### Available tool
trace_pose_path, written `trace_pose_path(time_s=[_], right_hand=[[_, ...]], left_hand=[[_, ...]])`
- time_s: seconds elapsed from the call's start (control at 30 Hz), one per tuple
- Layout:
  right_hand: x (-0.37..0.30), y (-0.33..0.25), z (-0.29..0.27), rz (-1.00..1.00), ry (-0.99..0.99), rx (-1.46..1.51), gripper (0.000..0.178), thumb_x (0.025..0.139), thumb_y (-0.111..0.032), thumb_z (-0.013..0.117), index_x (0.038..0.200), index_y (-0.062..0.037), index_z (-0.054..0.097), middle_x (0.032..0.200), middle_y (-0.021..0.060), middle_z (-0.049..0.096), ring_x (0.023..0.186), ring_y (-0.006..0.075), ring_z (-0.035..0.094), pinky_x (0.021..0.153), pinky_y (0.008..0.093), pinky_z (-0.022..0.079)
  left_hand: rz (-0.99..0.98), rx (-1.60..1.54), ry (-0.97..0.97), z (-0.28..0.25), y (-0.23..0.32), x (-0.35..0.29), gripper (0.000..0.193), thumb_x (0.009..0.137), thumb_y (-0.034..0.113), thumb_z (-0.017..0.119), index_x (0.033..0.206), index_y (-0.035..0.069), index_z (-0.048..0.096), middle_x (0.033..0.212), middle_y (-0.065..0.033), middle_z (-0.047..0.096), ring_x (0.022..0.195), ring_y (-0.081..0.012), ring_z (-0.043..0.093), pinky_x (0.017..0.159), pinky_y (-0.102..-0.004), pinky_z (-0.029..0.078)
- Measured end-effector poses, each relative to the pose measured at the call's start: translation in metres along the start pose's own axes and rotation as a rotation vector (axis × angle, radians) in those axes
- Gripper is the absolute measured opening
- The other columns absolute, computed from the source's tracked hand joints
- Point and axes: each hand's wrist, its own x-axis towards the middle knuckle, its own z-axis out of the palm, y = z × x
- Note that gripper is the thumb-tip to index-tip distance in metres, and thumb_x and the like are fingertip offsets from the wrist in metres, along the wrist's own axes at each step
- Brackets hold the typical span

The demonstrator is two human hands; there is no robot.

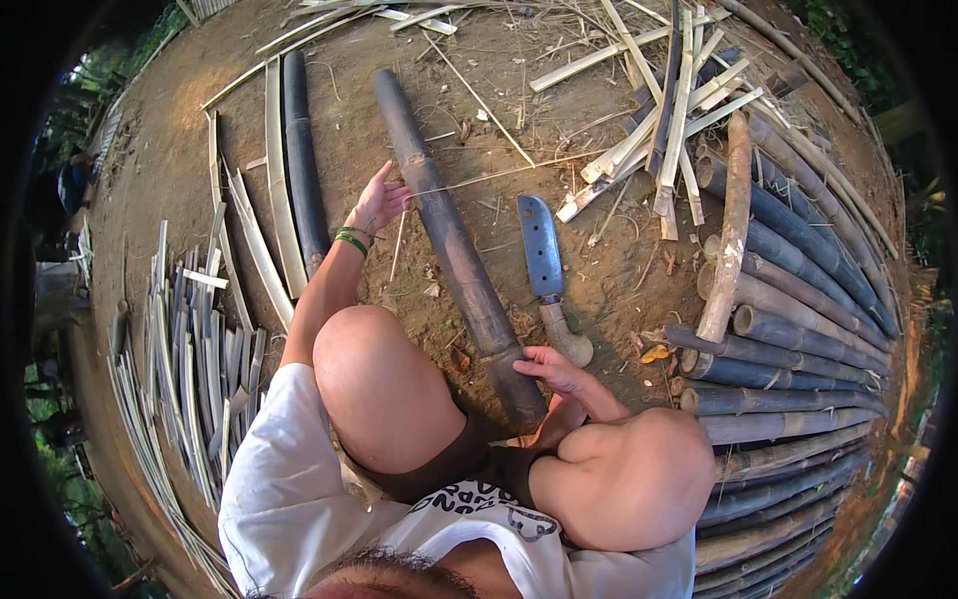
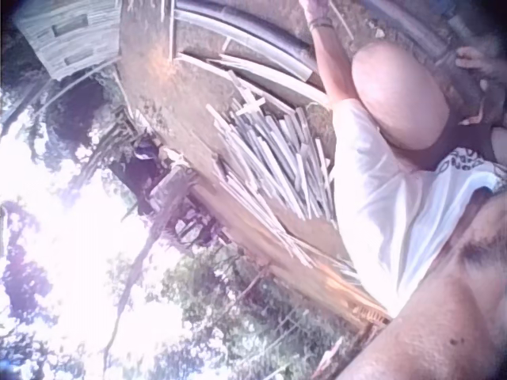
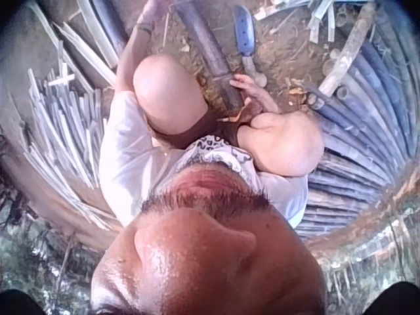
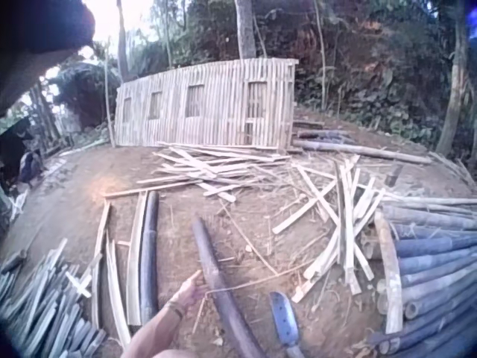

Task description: The person processes bamboo strips using a knife, hitting the back of the knife with a piece of wood to split the bamboo, then whittles a small wooden peg.

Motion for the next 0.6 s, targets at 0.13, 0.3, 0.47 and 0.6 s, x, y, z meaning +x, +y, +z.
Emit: trace_pose_path(time_s=[0.13,0.3,0.47,0.6], right_hand=[[0.019,0.004,-0.002,-0.019,-0.081,-0.248,0.034,0.099,-0.021,0.068,0.125,0.0003,0.064,0.115,0.0045,0.071,0.103,0.0114,0.067,0.095,0.0285,0.051],[0.024,0.028,-0.016,-0.072,-0.011,-0.311,0.033,0.099,-0.021,0.068,0.124,0.0004,0.063,0.108,0.0025,0.07,0.097,0.0084,0.063,0.088,0.0279,0.051],[0.052,-0.016,0.005,-0.27,0.002,-0.44,0.034,0.099,-0.023,0.067,0.122,0.0013,0.064,0.1,0.0019,0.069,0.091,0.0082,0.06,0.082,0.0283,0.051],[0.064,-0.092,0.02,-0.682,0.252,-0.955,0.066,0.094,-0.043,0.07,0.14,0.0013,0.052,0.125,0.0192,0.064,0.122,0.0249,0.059,0.102,0.0381,0.05]], left_hand=[[-0.001,-0.291,-0.314,-0.021,0.01,0.012,0.069,0.098,0.058,0.053,0.127,-0.005,0.056,0.123,-0.0185,0.066,0.112,-0.0306,0.064,0.103,-0.0468,0.05],[0.286,-0.137,0.325,0.061,0.017,-0.015,0.044,0.102,0.042,0.056,0.125,0.005,0.06,0.119,-0.0141,0.068,0.11,-0.0327,0.065,0.102,-0.0544,0.049],[0.594,0.017,0.364,0.122,0.101,-0.09,0.031,0.105,0.034,0.055,0.12,0.007,0.062,0.112,-0.0102,0.07,0.103,-0.0263,0.067,0.099,-0.0502,0.053],[0.96,0.067,0.355,0.233,0.162,-0.16,0.034,0.099,0.019,0.068,0.124,0.002,0.054,0.114,-0.0151,0.068,0.103,-0.026,0.067,0.098,-0.045,0.055]])
